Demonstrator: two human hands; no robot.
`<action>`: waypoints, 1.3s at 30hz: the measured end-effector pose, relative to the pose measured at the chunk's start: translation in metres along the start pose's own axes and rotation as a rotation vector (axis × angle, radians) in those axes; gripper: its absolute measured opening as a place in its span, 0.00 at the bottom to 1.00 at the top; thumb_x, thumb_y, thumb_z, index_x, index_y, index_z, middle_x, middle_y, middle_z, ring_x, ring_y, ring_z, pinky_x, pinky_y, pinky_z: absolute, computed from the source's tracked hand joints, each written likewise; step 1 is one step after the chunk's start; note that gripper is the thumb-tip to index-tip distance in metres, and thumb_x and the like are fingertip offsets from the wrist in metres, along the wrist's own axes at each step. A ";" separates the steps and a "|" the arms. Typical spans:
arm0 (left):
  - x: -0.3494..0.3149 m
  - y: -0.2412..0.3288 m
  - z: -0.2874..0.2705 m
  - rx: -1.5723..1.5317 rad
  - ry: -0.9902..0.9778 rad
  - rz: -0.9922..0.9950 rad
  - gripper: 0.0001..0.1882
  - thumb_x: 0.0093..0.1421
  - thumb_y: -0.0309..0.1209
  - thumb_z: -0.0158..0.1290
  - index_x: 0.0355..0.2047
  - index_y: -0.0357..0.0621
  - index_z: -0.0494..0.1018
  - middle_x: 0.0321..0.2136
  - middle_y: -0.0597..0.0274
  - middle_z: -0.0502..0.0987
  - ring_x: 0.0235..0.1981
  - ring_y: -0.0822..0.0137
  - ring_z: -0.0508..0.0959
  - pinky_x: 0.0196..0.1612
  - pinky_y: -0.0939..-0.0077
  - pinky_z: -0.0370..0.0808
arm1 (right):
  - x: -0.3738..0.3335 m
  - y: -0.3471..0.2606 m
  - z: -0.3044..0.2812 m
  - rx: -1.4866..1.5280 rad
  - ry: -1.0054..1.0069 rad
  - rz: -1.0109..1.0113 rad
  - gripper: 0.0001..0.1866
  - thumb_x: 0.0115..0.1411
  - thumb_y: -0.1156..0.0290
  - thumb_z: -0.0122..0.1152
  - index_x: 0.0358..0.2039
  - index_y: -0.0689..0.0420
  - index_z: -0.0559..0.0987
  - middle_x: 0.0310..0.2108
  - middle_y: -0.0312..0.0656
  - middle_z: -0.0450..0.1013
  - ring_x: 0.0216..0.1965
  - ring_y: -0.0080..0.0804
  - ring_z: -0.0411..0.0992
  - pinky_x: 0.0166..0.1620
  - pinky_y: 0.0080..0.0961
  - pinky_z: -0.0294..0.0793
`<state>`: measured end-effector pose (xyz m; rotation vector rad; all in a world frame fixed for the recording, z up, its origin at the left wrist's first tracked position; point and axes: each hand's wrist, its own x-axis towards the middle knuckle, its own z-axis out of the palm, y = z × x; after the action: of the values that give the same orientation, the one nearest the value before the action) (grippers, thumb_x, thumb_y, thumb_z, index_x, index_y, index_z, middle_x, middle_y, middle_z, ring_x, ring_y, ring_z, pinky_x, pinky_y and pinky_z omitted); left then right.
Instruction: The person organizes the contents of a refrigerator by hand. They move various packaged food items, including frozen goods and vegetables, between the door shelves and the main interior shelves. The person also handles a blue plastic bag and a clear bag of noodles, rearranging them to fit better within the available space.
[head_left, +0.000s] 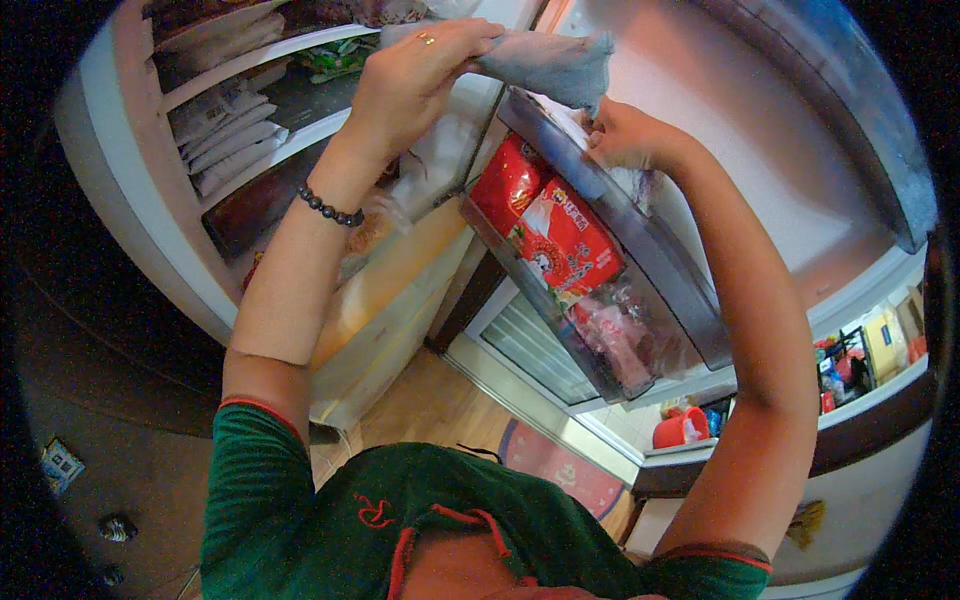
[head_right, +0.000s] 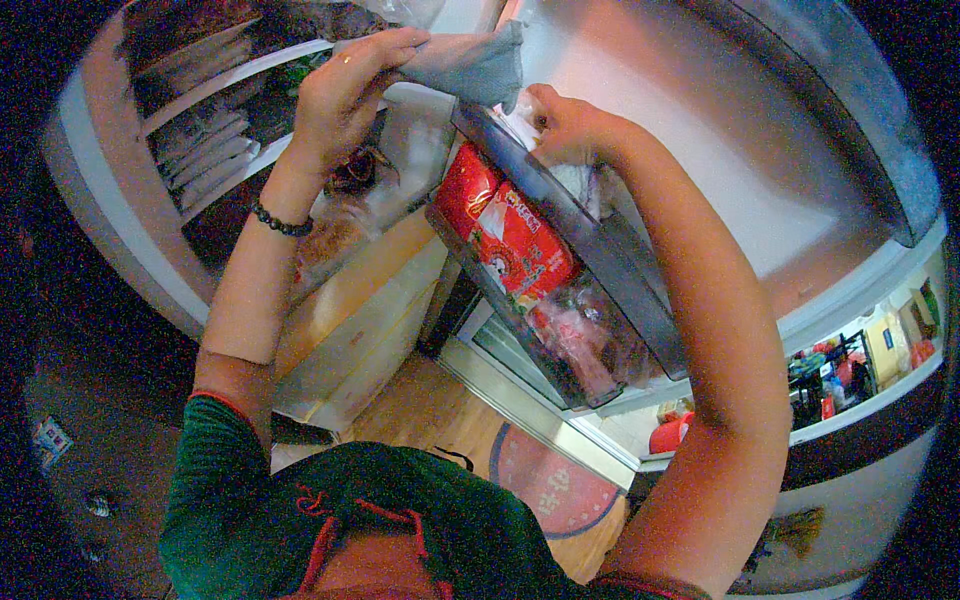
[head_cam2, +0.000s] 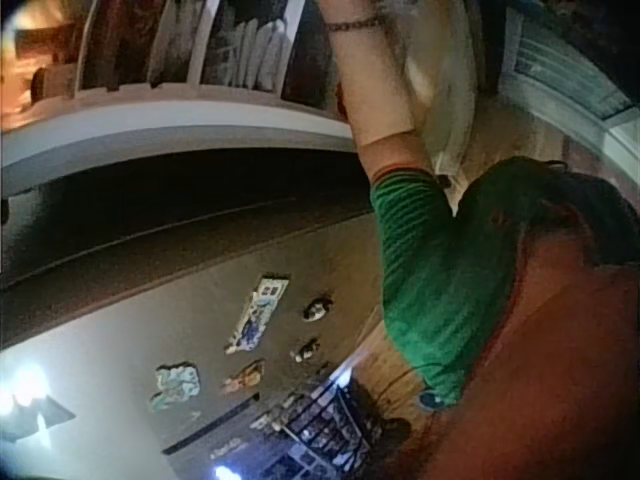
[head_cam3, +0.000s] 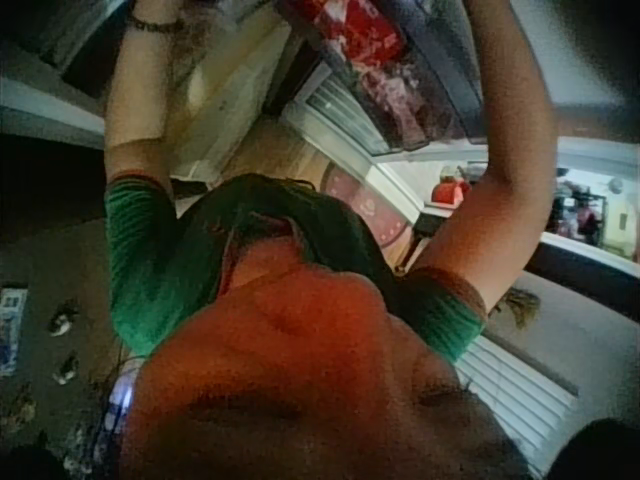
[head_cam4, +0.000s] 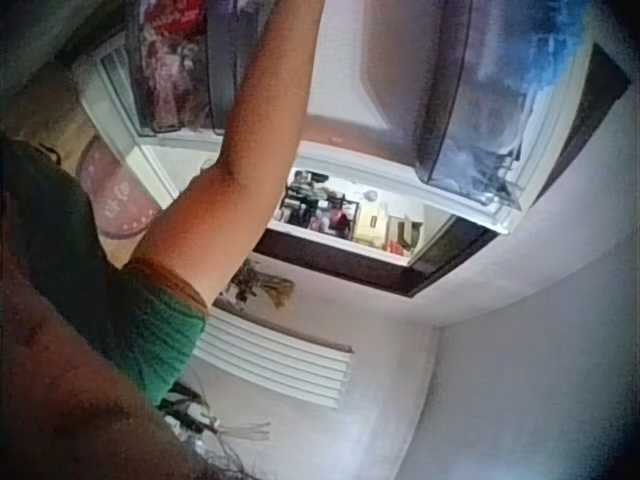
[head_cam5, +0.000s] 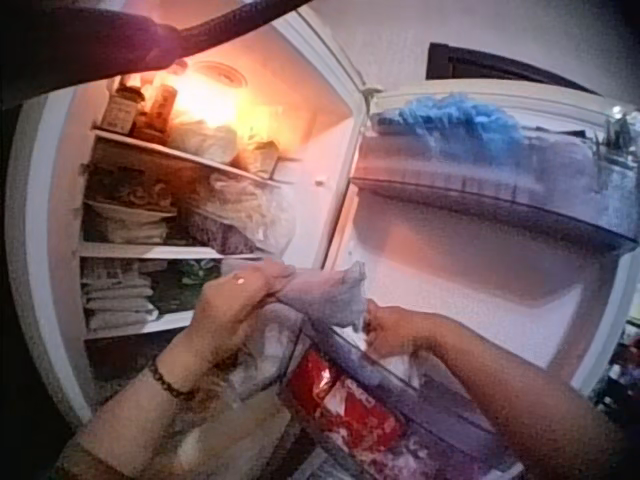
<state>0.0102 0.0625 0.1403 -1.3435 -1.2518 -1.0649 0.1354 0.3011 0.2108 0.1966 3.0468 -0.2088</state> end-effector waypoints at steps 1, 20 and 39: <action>0.003 0.001 0.002 -0.005 0.005 0.012 0.14 0.53 0.18 0.51 0.40 0.42 0.74 0.45 0.58 0.77 0.45 0.59 0.77 0.48 0.71 0.73 | 0.001 0.000 0.003 -0.010 0.027 -0.007 0.44 0.43 0.64 0.67 0.60 0.55 0.56 0.49 0.53 0.70 0.49 0.43 0.70 0.51 0.32 0.68; 0.049 0.009 0.080 -0.163 -0.058 -0.122 0.17 0.52 0.23 0.53 0.44 0.48 0.72 0.38 0.57 0.77 0.37 0.57 0.78 0.40 0.68 0.75 | -0.059 0.000 -0.009 0.010 0.496 0.083 0.20 0.47 0.72 0.67 0.43 0.62 0.77 0.32 0.45 0.77 0.34 0.29 0.73 0.38 0.25 0.73; 0.057 0.012 0.141 -0.985 -0.818 -0.041 0.07 0.54 0.23 0.52 0.33 0.39 0.77 0.41 0.60 0.79 0.48 0.65 0.75 0.53 0.71 0.68 | -0.195 -0.056 -0.034 -0.251 0.595 0.171 0.06 0.52 0.73 0.56 0.28 0.63 0.74 0.19 0.46 0.70 0.24 0.28 0.68 0.29 0.26 0.67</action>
<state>0.0242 0.2102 0.1756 -2.7079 -1.3406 -1.2695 0.3185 0.2269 0.2689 0.5929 3.5616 0.2992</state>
